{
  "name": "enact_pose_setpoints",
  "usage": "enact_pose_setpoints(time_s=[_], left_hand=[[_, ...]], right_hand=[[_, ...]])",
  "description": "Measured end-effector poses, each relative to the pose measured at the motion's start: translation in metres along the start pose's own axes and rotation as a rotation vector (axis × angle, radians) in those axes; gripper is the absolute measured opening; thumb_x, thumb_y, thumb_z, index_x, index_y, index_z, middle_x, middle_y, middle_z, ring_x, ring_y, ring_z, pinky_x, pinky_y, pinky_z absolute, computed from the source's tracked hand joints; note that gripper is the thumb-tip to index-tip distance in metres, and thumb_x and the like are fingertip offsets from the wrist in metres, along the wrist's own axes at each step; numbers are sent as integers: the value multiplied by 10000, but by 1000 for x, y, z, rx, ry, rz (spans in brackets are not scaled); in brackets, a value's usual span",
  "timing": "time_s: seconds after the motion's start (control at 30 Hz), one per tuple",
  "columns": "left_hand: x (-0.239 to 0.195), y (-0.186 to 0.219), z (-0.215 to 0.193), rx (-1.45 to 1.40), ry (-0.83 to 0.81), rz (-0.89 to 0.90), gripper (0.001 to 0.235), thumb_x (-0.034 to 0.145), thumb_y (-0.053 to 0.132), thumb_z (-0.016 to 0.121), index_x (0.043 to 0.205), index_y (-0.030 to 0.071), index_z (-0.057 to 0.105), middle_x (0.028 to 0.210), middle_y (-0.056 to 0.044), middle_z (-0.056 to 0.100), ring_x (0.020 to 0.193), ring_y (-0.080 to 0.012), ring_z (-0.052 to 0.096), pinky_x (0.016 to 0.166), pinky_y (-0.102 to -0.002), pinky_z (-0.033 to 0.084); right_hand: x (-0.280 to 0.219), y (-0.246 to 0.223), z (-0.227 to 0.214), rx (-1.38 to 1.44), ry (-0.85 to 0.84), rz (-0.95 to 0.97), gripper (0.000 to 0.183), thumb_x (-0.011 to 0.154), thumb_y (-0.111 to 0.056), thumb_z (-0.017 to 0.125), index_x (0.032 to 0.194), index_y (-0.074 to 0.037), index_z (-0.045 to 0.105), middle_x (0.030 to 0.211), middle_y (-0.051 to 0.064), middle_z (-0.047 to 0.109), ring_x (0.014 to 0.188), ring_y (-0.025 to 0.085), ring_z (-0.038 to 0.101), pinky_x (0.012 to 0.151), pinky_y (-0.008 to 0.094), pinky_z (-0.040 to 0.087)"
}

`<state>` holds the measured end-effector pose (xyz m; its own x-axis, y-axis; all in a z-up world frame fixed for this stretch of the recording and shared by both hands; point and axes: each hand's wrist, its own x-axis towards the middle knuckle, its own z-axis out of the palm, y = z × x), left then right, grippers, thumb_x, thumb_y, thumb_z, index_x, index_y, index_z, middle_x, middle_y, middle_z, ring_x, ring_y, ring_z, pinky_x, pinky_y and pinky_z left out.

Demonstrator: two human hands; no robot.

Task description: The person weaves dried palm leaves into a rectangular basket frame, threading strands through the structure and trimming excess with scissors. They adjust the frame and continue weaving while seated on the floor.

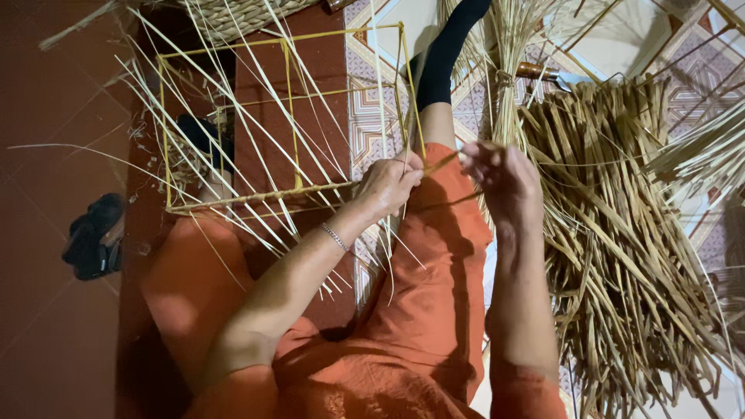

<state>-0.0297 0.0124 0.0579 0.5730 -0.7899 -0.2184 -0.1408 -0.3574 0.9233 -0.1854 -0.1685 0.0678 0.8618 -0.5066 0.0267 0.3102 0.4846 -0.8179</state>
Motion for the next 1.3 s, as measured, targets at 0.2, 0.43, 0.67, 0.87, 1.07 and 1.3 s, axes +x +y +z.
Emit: enact_pose_setpoints(time_s=[0.2, 0.43, 0.67, 0.87, 1.07, 1.3], left_hand=[[4, -28, 5, 248, 146, 450, 344, 953, 145, 651, 1237, 134, 458, 921, -85, 734, 656, -236, 704, 544, -364, 579], [11, -61, 24, 392, 247, 499, 96, 1035, 152, 652, 1118, 172, 609, 798, -68, 735, 655, -218, 727, 575, -367, 583], [13, -55, 28, 275, 134, 73, 340, 868, -31, 570, 1172, 79, 675, 745, -145, 701, 581, -216, 671, 465, -351, 531], [23, -35, 13, 238, -33, -108, 380, 916, -62, 495, 1268, -9, 625, 770, -102, 708, 476, -130, 687, 444, -246, 569], [29, -12, 3, 53, -85, -157, 123, 916, 55, 628, 1021, -7, 607, 783, -77, 668, 394, -139, 565, 340, -298, 468], [24, -6, -2, -26, -114, -150, 164, 948, 140, 619, 1041, 14, 571, 840, -64, 690, 380, -113, 551, 326, -289, 487]], right_hand=[[71, -5, 47, -146, -115, 83, 303, 1094, -344, 545, 1023, -56, 607, 1177, 198, 718, 1103, 308, 710, 1007, 476, 569], [124, 17, 76, -514, -185, 148, 504, 1056, -518, 479, 1147, -73, 696, 1103, 157, 686, 1006, 216, 676, 904, 432, 568], [142, -14, 111, -1647, -150, -192, 633, 1164, -482, 394, 865, -59, 758, 748, 171, 698, 648, 286, 631, 652, 406, 477], [88, -26, 81, -1251, 144, -712, 421, 1147, -287, 574, 845, -31, 718, 779, 101, 709, 661, 173, 650, 608, 321, 496], [-5, 48, 32, -833, 319, -188, 291, 1061, -193, 677, 819, -31, 657, 748, 28, 658, 669, 84, 574, 603, 255, 470], [-48, 110, -7, -646, 182, 191, 213, 950, -225, 750, 954, -12, 749, 799, -25, 714, 706, 49, 611, 662, 215, 504]])
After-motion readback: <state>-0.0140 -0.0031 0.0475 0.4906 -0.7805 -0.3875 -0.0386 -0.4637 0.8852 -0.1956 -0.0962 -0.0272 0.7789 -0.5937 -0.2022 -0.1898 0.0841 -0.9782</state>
